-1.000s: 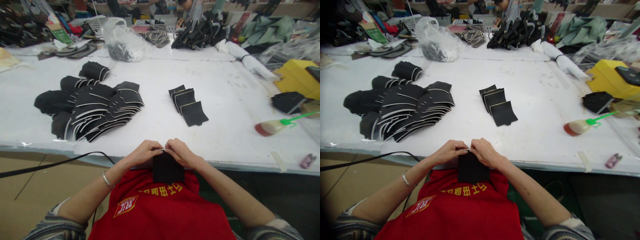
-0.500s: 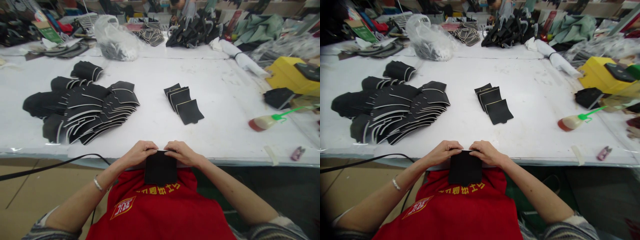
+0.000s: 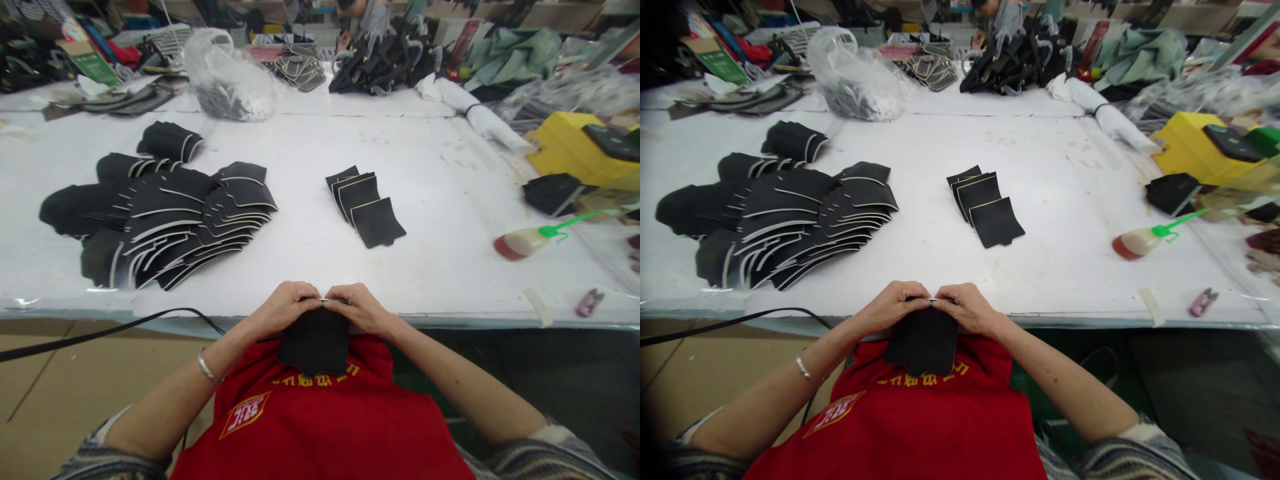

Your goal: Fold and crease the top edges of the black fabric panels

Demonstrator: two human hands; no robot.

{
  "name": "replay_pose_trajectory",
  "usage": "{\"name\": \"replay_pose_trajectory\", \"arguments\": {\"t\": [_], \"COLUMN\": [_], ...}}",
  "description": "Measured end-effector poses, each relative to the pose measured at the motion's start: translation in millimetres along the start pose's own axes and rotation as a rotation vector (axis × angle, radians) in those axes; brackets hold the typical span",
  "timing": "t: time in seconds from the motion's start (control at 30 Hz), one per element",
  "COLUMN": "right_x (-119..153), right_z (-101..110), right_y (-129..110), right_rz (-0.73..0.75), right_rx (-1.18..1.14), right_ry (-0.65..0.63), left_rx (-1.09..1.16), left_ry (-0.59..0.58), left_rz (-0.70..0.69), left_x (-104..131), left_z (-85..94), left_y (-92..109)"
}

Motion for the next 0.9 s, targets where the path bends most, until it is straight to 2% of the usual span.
{"name": "replay_pose_trajectory", "arguments": {"t": [0.1, 0.23, 0.43, 0.63, 0.77, 0.9], "right_x": [8.4, 19.2, 15.6, 7.5, 10.5, 14.2], "right_z": [1.1, 1.2, 6.7, 8.4, 16.5, 14.0], "right_y": [7.9, 16.9, 8.5, 1.2, 5.5, 9.1], "right_rz": [-0.045, -0.128, -0.066, -0.021, -0.059, -0.061], "right_rx": [-0.136, -0.281, -0.212, -0.051, -0.116, -0.155], "right_ry": [-0.053, -0.096, -0.031, -0.02, 0.124, 0.128], "left_rx": [0.128, 0.192, 0.22, 0.242, 0.229, 0.241], "left_ry": [-0.004, -0.016, -0.017, 0.009, 0.046, -0.044], "left_rz": [0.04, 0.084, 0.081, 0.106, 0.144, 0.169], "left_x": [1.6, 4.2, 3.3, 2.3, 5.9, 9.4], "left_z": [2.7, 4.3, 3.7, 14.3, 19.3, 7.7], "left_y": [-6.6, -11.6, -12.9, -11.1, -10.0, -13.8]}}
Point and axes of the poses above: each hand's wrist, its own x-axis away from the middle knuckle, its own z-axis out of the back of the hand, y = z × x, the point moved 8 cm from there along -x, towards the middle knuckle, and after that the axes turned 2 degrees about -y, right-handed, at the moved point
